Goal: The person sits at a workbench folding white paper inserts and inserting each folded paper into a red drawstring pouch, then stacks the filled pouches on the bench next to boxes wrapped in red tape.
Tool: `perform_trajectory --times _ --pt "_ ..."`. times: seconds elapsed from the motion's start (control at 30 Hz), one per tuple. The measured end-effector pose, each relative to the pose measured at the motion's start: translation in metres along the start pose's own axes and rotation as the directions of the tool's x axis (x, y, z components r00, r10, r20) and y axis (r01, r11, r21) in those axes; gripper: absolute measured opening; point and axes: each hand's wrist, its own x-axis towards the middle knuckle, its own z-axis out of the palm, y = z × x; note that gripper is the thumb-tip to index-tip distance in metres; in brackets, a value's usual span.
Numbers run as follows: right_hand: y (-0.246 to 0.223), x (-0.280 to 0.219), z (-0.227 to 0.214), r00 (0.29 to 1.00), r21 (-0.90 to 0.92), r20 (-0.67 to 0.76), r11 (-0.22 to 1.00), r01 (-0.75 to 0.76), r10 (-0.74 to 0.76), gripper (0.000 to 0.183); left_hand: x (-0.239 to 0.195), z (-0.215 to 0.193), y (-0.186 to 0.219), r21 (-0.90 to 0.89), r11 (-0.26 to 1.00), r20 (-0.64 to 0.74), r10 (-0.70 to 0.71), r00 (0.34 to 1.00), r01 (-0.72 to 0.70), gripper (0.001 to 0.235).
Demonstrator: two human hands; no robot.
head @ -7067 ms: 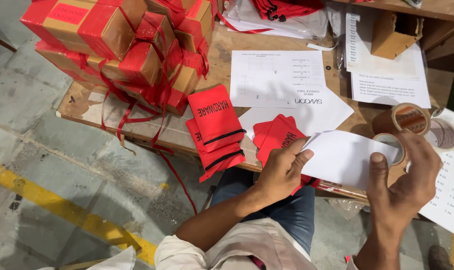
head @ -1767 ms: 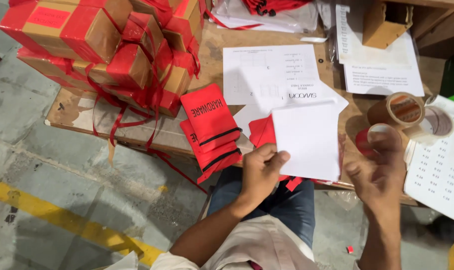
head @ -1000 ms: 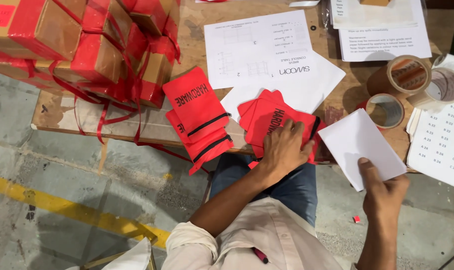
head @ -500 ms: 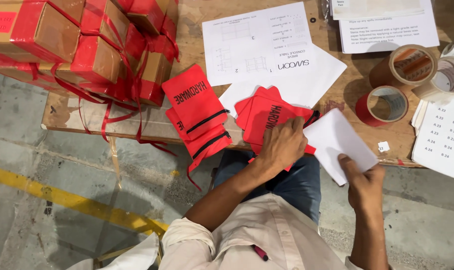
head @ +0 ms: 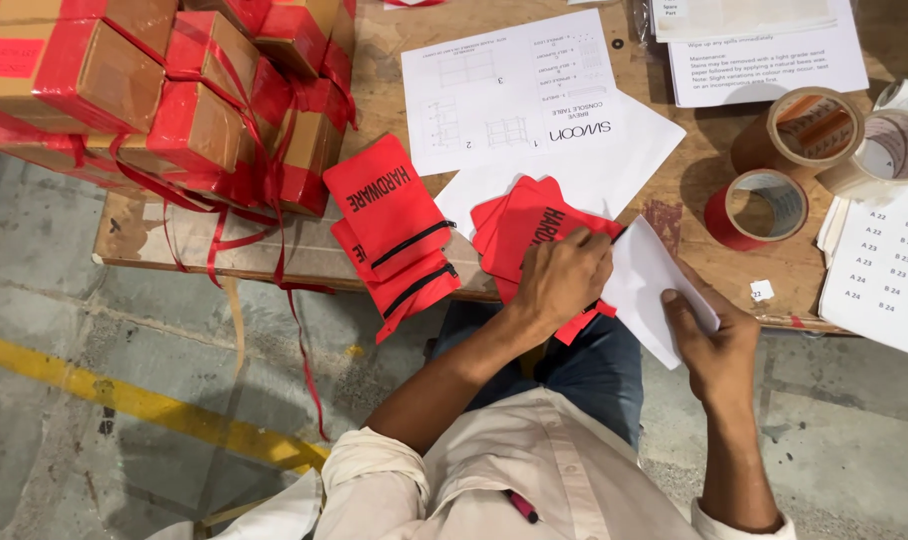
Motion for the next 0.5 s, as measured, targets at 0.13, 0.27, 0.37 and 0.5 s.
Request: perform_trajectory --times 0.13,0.27,0.37,0.5 --pt "0.009 -0.002 -0.003 0.997 -0.172 -0.025 0.983 0.069 -0.075 0.035 0.007 -0.005 0.001 -0.086 0.996 -0.129 -0.022 0.991 0.011 0.012" --pt "-0.007 -0.004 0.000 0.963 -0.278 0.147 0.925 0.259 -0.225 0.050 0.009 -0.006 0.005 -0.185 0.982 -0.247 -0.016 0.969 -0.031 0.009" --pt "0.004 -0.003 0.000 0.958 -0.291 0.191 0.920 0.264 -0.215 0.046 0.010 -0.010 0.011 -0.208 0.976 -0.312 -0.011 0.950 -0.057 0.010" --pt "0.027 -0.003 0.007 1.000 -0.041 -0.014 0.999 -0.015 0.015 0.028 0.001 -0.014 0.013 -0.183 0.979 -0.302 0.025 0.953 -0.084 0.017"
